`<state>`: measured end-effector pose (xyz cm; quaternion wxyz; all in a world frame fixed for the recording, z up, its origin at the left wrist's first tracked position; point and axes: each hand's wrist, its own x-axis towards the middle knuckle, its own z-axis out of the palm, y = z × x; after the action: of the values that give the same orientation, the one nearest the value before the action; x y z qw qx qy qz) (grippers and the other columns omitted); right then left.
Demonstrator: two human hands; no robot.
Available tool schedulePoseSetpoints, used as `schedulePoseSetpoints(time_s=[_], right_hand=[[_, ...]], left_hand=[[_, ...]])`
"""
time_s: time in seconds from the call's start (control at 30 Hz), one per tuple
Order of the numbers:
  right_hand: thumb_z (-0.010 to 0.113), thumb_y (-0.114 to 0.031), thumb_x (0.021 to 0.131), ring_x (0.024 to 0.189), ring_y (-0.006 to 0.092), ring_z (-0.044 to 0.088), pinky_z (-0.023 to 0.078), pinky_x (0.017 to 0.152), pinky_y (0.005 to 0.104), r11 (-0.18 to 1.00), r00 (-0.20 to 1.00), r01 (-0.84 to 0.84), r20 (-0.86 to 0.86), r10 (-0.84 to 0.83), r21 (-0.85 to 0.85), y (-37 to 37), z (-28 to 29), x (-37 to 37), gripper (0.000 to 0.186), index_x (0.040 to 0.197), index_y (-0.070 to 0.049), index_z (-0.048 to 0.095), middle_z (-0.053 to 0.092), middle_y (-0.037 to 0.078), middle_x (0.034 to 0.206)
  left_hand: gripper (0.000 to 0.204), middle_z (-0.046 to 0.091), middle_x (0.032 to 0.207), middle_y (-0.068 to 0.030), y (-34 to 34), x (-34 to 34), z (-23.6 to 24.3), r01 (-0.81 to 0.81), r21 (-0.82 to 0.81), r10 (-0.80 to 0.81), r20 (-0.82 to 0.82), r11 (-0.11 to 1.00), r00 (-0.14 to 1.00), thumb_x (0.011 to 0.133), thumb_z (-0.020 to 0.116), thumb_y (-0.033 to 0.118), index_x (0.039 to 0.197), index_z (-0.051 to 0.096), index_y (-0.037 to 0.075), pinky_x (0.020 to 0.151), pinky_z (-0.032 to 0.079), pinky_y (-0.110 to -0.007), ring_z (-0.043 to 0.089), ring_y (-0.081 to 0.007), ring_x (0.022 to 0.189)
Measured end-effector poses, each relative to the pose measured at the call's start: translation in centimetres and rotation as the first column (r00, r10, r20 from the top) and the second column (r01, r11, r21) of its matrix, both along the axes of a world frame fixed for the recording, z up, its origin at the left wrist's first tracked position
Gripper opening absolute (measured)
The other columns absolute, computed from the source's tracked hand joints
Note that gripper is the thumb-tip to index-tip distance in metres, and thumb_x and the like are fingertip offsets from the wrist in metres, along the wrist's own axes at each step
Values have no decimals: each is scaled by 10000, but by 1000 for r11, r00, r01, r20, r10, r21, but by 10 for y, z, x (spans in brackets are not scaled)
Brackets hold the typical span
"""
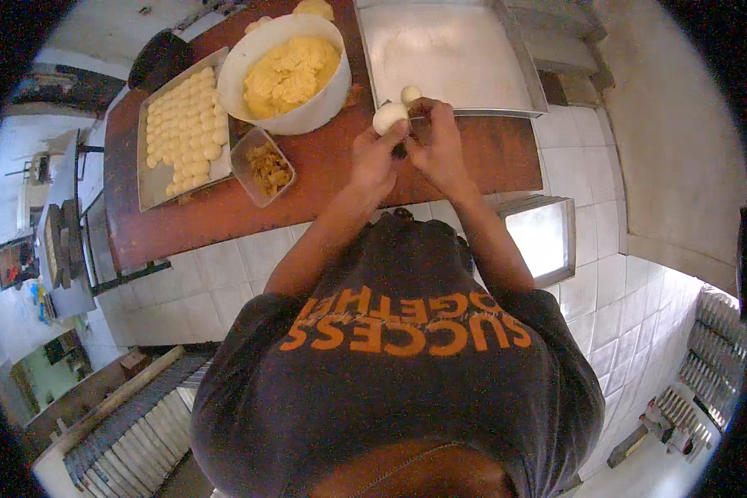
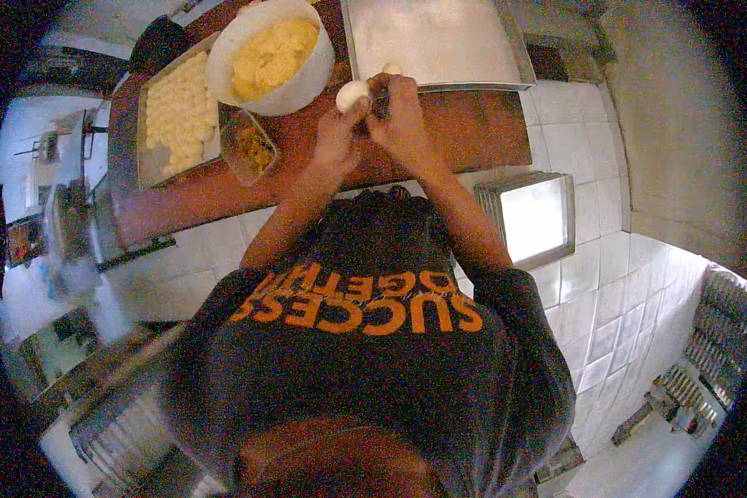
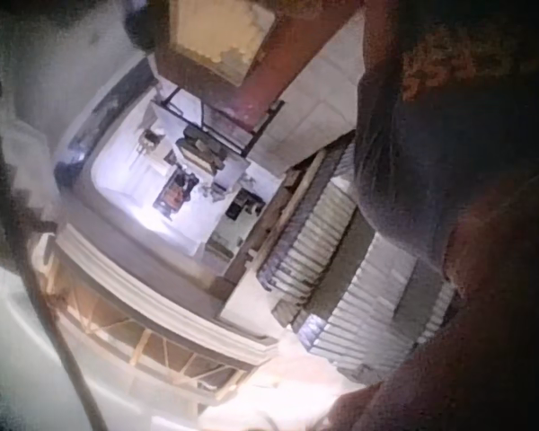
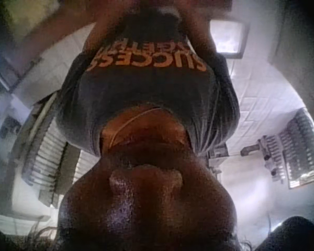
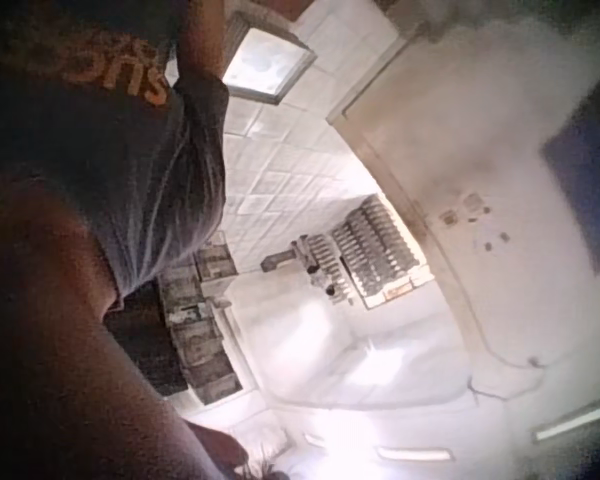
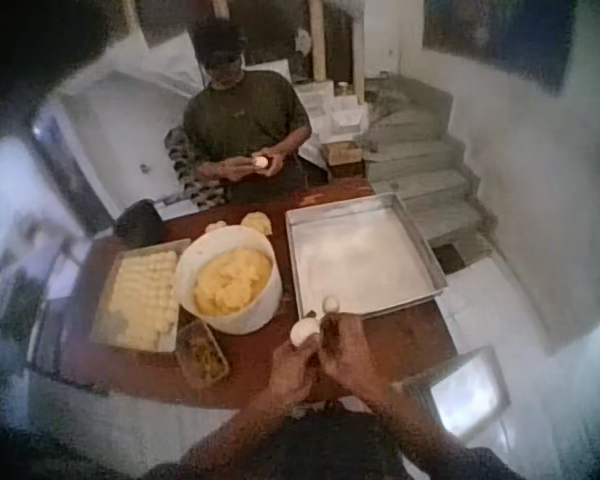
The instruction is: The person takes portions of dough from a large bowl, flattens them, adds a filling from a plastic container, and rolls them into balls before placing them onto a metal tray.
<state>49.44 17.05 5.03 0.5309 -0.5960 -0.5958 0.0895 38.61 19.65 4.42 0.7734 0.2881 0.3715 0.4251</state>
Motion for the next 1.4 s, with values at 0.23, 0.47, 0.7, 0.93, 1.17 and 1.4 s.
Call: schedulePoseSetpoints(time_s=[0.23,0.47,0.7,0.93,1.17,1.4], right_hand=[[627,-81,609,815,340,509,438,730,402,993,997,-79,29,77,92,-4,-4,4,231,820,-16,558,546,153,860],[628,-80,620,766,308,538,453,704,394,982,991,7,132,-33,191,1,-14,8,186,789,-29,569,567,120,780],[673,-50,662,752,194,575,462,680,297,993,986,-114,-123,109,-36,-33,11,41,155,796,-24,599,600,90,832],[507,-129,830,778,174,571,452,695,277,981,498,-184,-866,40,-60,-30,-1,21,160,906,-15,590,603,75,849],[446,-191,873,761,212,576,514,730,343,864,-306,-502,-927,-217,-37,-48,-13,20,209,978,-21,511,576,109,897],[469,-218,865,793,213,562,481,753,317,787,-253,-617,-951,-177,17,-61,-24,7,248,1003,-17,514,579,89,909]], left_hand=[[237,561,992,-63,6,-3,-15,17,-153,-8,60,988,998,853,522,191,1027,524,30,781,444,-292,529,-166,901],[217,575,901,-65,-1,13,1,-67,-81,76,117,994,990,791,602,100,973,529,9,741,444,-271,547,-157,819],[290,595,870,-66,-2,-11,-10,240,431,16,-512,870,859,719,646,42,979,523,2,697,458,-269,560,-130,774],[298,588,829,-90,-7,-13,39,585,769,279,-639,258,717,643,664,80,926,575,87,639,472,-308,575,-204,718],[218,544,799,-71,-2,-10,33,482,869,392,-407,-113,825,611,662,79,817,591,81,609,458,-324,542,-238,729],[215,493,868,-97,-28,-26,-11,532,829,373,-556,174,743,619,706,145,780,582,74,647,430,-328,499,-236,759]])
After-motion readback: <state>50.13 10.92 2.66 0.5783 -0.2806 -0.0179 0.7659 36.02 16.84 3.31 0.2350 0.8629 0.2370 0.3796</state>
